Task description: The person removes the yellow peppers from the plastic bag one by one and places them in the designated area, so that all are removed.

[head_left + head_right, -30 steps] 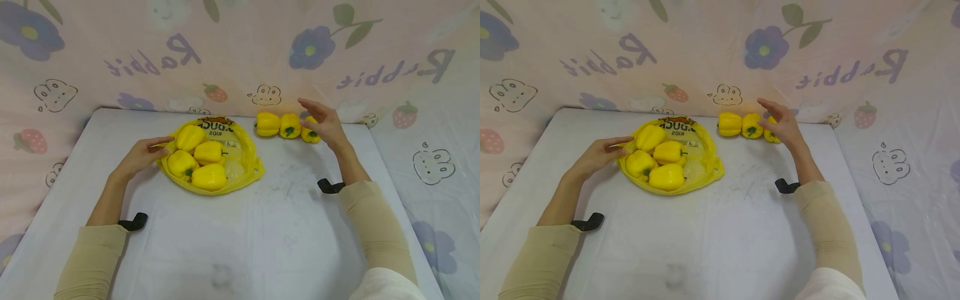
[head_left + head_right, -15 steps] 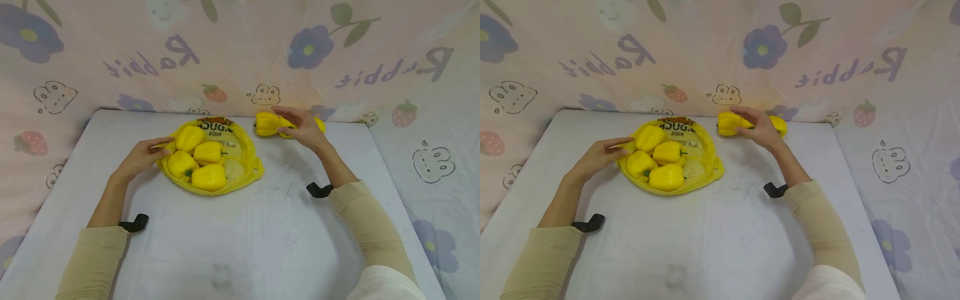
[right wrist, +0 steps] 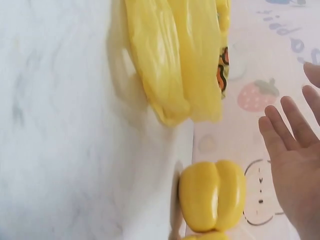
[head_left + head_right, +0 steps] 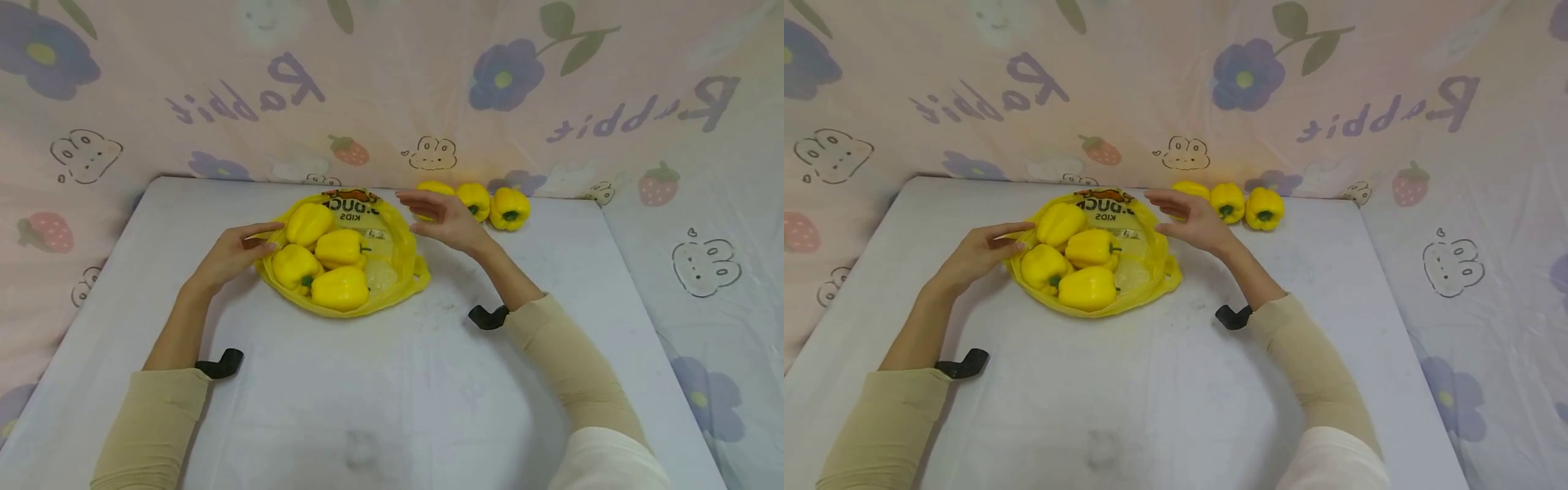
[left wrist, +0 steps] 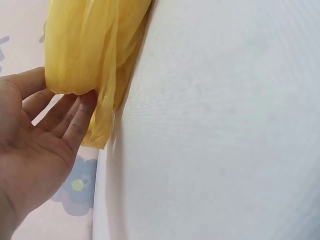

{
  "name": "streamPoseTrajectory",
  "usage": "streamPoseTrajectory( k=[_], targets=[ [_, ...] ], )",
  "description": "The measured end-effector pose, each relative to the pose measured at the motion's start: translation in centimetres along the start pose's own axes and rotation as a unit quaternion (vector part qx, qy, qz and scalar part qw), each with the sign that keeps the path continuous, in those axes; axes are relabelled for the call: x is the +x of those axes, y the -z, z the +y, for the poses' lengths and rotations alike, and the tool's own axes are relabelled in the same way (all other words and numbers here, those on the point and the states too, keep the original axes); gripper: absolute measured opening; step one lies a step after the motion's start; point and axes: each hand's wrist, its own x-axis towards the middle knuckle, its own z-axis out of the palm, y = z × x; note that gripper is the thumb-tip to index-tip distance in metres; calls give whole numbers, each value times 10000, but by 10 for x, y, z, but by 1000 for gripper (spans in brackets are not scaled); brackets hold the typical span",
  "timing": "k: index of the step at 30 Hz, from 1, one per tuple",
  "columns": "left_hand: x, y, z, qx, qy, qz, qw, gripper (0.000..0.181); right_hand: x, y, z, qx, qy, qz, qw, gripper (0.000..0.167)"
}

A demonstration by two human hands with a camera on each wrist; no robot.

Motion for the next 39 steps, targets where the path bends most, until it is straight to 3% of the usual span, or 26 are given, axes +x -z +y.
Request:
streamPoseTrajectory(
  k=[9,20,26,31,39],
  targets=[
    [0,-1,1,-39,47,79,9999,46,16,-25,2,-205,-193,-275,9992,53],
    [2,-2,0,-25,64,4,10000,48,30,-49,16,-561,-524,-1042,9916,58],
    [-1,-2,-2,80,35,-12,10000,50,35,-61,24,-520,-647,-1193,9894,59],
    [-2,-3,-3,86,137,53,9999,49,39,-70,26,-798,-793,-1168,9868,59],
    [-2,-2,-2,38,50,14,10000,48,45,-78,30,-1329,-836,-1362,9782,65]
  ],
)
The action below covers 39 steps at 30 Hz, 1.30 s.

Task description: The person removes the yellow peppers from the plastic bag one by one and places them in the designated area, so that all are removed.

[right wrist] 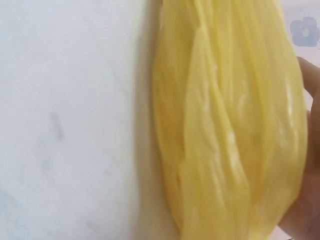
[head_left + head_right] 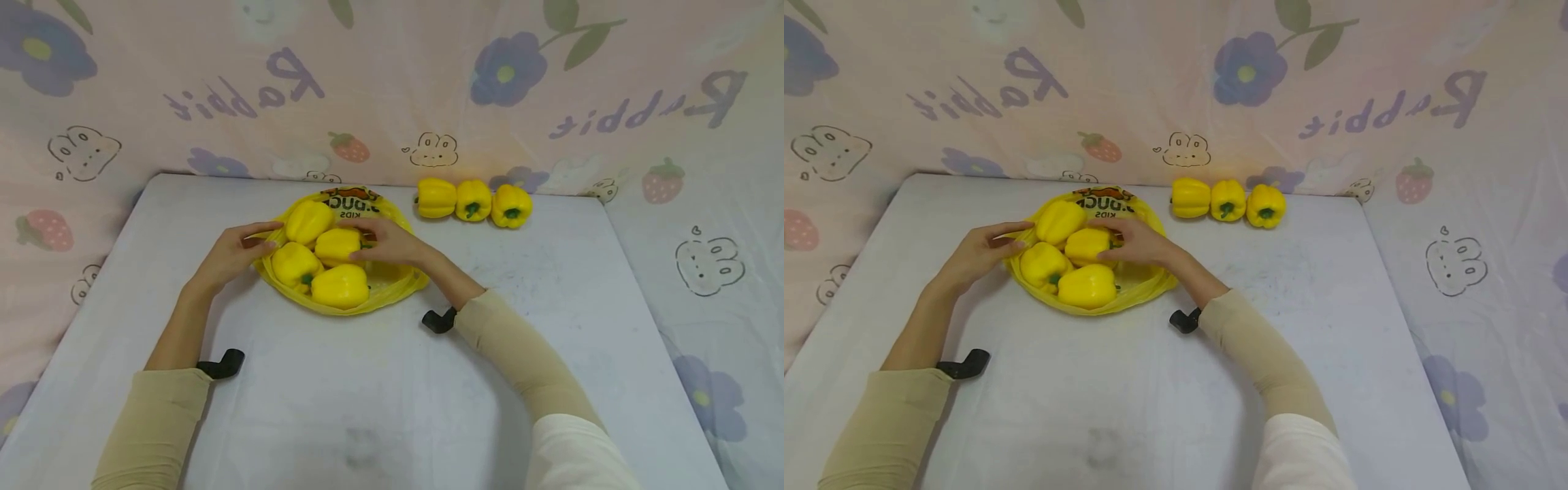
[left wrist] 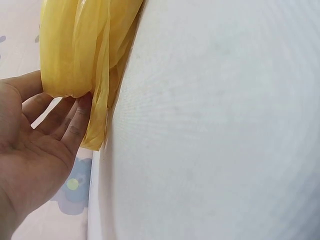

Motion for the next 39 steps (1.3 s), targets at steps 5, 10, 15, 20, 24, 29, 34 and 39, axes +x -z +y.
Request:
streamPoseTrajectory(
  k=[5,10,15,20,24,29,34,39],
  targets=[
    [1,1,0,18,38,-36,10000,49,0,-2,-2,-213,-194,-127,9995,66],
    [2,1,1,-8,97,-30,9999,49,-1,-1,-1,-210,-327,7,9992,67],
    [1,0,1,-5,78,-12,10000,49,-2,0,-1,-250,-409,239,9986,67],
    [2,1,-2,78,111,5,9999,49,-6,1,-3,-160,-436,369,9982,69],
    [2,1,-2,96,133,21,9999,48,-11,4,-6,-92,-416,485,9979,69],
    [2,0,-1,96,109,-10,9999,49,-18,9,-9,-219,-375,613,9972,73],
    [0,0,1,115,185,12,9998,49,-24,13,-8,-426,-295,806,9954,75],
    [1,-1,1,75,292,64,9995,47,-32,16,-8,-521,-244,1100,9923,74]
  ],
)
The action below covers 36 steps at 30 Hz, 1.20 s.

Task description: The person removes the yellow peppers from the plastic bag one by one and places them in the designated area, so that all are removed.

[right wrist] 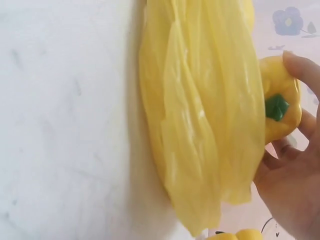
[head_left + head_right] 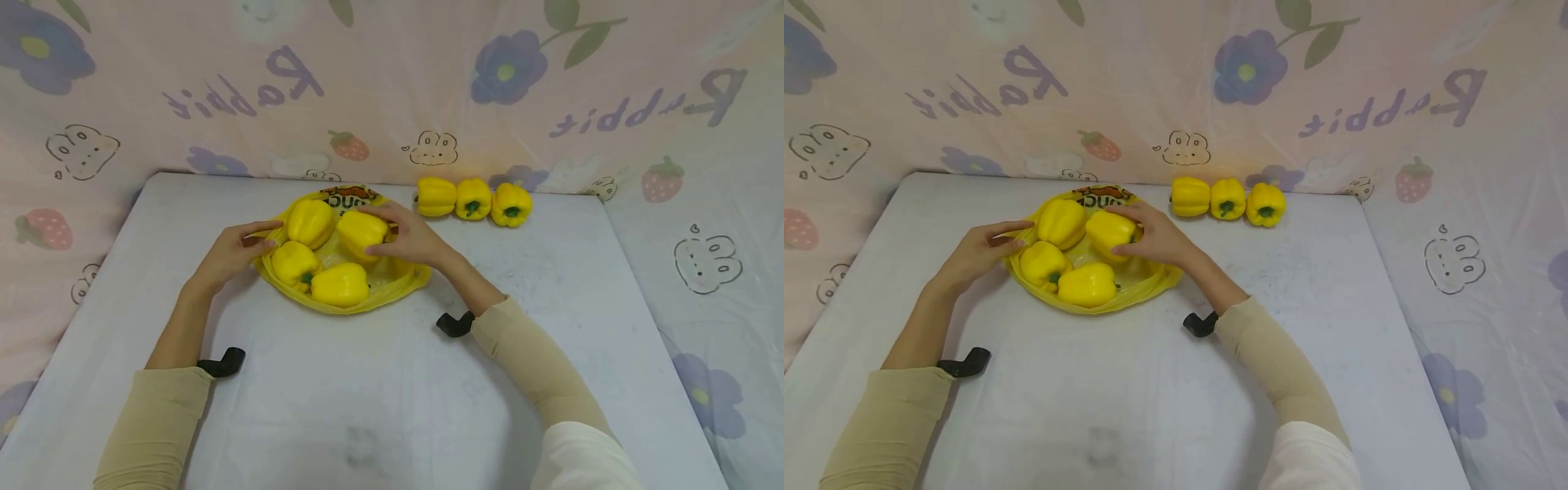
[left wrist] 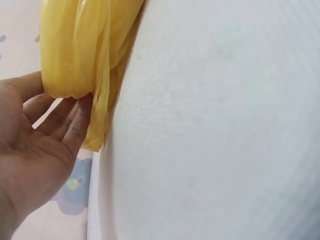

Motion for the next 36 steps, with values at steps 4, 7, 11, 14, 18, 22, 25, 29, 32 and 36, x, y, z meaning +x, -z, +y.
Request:
streamPoseTrajectory(
  k=[4,7,11,14,18,22,25,29,32,36],
  targets=[
    [-1,0,1,-31,15,-30,10000,48,-7,5,1,123,-184,246,9995,74],
    [-2,0,2,-49,33,-30,10000,49,-12,8,3,263,-292,423,9983,74],
    [-2,0,4,-60,34,-36,10000,49,-17,12,7,437,-217,702,9963,73],
    [0,1,4,-108,38,-37,9999,49,-22,16,10,467,-175,884,9948,71],
    [1,1,3,-145,15,-36,9999,48,-30,22,13,439,-262,1045,9932,70],
    [2,1,3,-110,-54,-59,9999,47,-38,29,17,450,-319,1272,9903,69],
    [2,1,3,-98,-72,-65,9999,47,-44,34,20,491,-369,1409,9881,70],
    [1,1,2,-84,-39,-69,9999,48,-51,38,23,561,-565,1453,9862,72],
    [0,1,0,-94,-16,-86,9999,49,-59,42,24,501,-779,1624,9824,71],
    [-1,1,1,-95,17,-68,9999,48,-66,46,27,290,-987,1884,9767,70]
  ],
)
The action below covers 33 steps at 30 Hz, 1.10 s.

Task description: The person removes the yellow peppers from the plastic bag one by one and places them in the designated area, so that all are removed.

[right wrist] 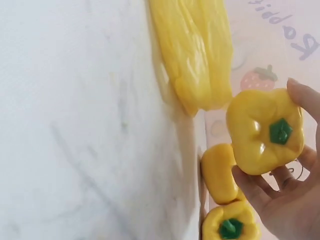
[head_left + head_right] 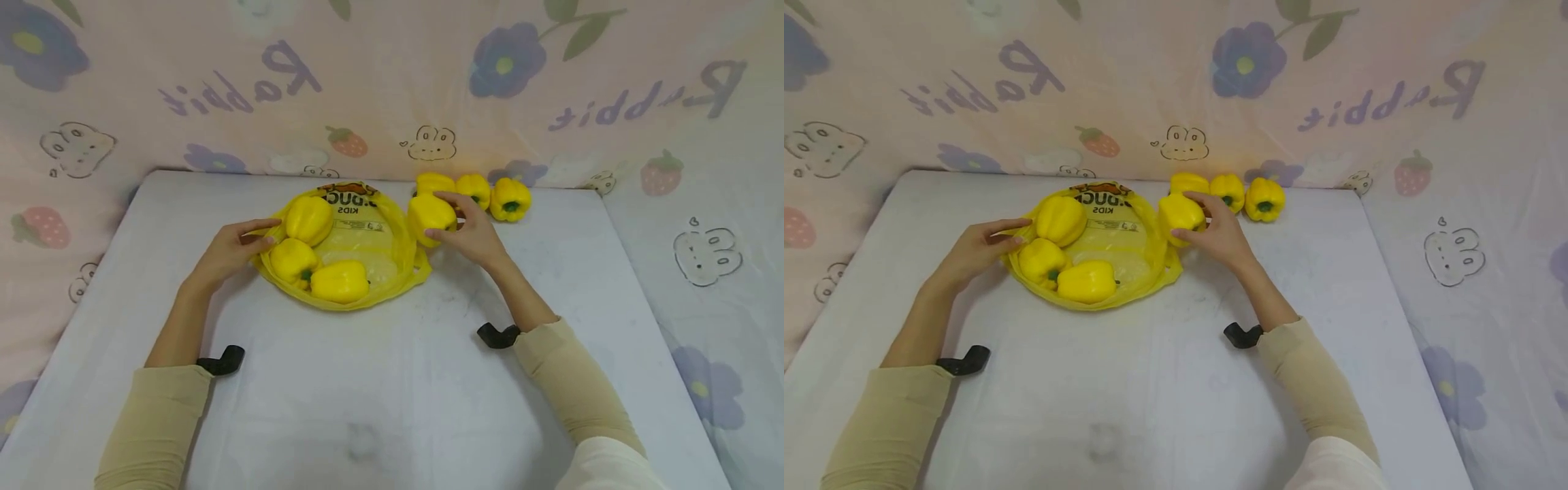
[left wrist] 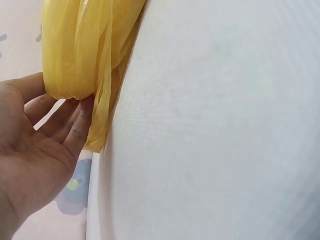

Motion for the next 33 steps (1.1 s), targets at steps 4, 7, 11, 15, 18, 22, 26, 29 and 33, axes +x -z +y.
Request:
streamPoseTrajectory(
  k=[4,7,11,15,18,22,26,29,33],
  targets=[
    [0,-1,2,11,-44,-32,10000,47,-3,4,7,-152,-96,88,9998,72],
    [1,-1,3,-4,-62,-56,10000,48,-5,6,14,-131,-165,148,9997,72],
    [1,1,4,-65,63,-54,9999,49,-5,6,24,-153,-367,138,9991,74],
    [-1,2,4,-37,187,-91,9998,51,-5,4,31,-305,-668,67,9973,77],
    [-2,2,4,7,176,-82,9998,51,-5,4,32,-351,-734,98,9966,78],
    [-3,2,6,61,162,-75,9998,50,-6,3,33,-382,-777,197,9960,78],
    [-4,2,8,100,220,-135,9996,52,-8,4,35,-192,-998,182,9947,78],
    [-3,2,9,106,266,-153,9995,52,-9,3,35,-32,-1142,110,9934,78],
    [-2,1,9,119,267,-150,9995,51,-9,3,36,-15,-1170,79,9931,80]
  ],
)
